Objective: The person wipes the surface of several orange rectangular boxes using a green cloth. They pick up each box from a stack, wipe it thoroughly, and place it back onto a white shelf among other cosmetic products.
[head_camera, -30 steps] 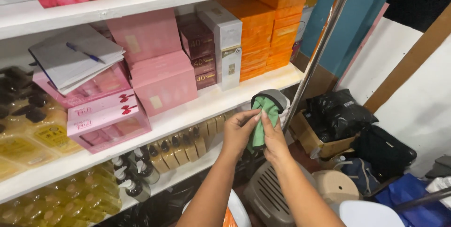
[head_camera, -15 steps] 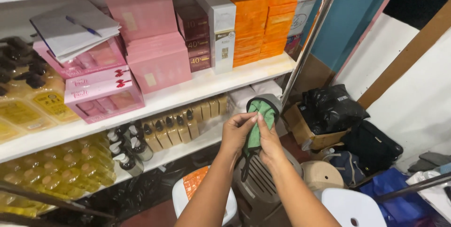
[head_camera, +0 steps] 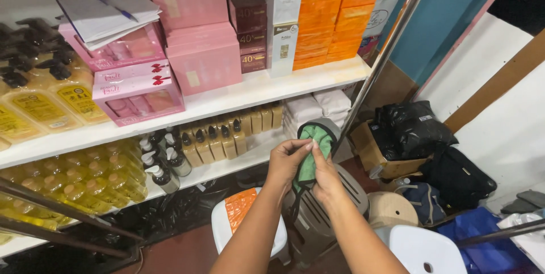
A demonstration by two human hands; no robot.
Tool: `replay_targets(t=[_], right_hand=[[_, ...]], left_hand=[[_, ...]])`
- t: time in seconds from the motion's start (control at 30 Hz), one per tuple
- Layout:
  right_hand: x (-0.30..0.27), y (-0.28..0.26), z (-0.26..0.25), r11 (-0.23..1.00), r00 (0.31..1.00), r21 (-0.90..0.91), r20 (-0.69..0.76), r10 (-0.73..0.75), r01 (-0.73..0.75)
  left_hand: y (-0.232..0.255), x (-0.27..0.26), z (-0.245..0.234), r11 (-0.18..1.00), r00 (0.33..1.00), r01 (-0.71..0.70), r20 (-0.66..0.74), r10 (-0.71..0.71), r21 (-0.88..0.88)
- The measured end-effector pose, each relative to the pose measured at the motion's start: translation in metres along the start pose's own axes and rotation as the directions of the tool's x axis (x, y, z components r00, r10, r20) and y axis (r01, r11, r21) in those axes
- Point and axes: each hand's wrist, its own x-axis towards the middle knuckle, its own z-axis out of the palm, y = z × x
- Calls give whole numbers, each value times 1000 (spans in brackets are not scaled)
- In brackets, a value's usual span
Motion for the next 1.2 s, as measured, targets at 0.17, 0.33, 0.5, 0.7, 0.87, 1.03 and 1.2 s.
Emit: replay_targets(t=[0.17,0.33,0.5,0.7,0.87,1.03,1.2], right_hand=[[7,16,3,1000,1000,1,-28,14,-14],[21,48,0,996,997,40,30,73,-74],[23,85,16,986,992,128,67,103,-111],[38,192,5,992,972,-20,-204,116,-122],[46,263,5,955,912,-192,-385,140,-228],[68,328,-23,900,953,-408,-303,24,-152],[78,356,-31,624,969,-781,-168,-179,-20]], left_hand=[[-10,6,-20,1000,1000,12,23,-12,-8],[-3,8,-60,992,992,95,92,-88,-77],[-21,17,-149,964,969,245,-70,-239,107],[-95,9,-278,759,784,604,-349,-513,243],[-139,-9,-331,639,671,734,-382,-635,228],[-183,-17,-362,529,545,834,-378,-748,155],[-230,-18,-390,457,466,881,-401,-788,126]])
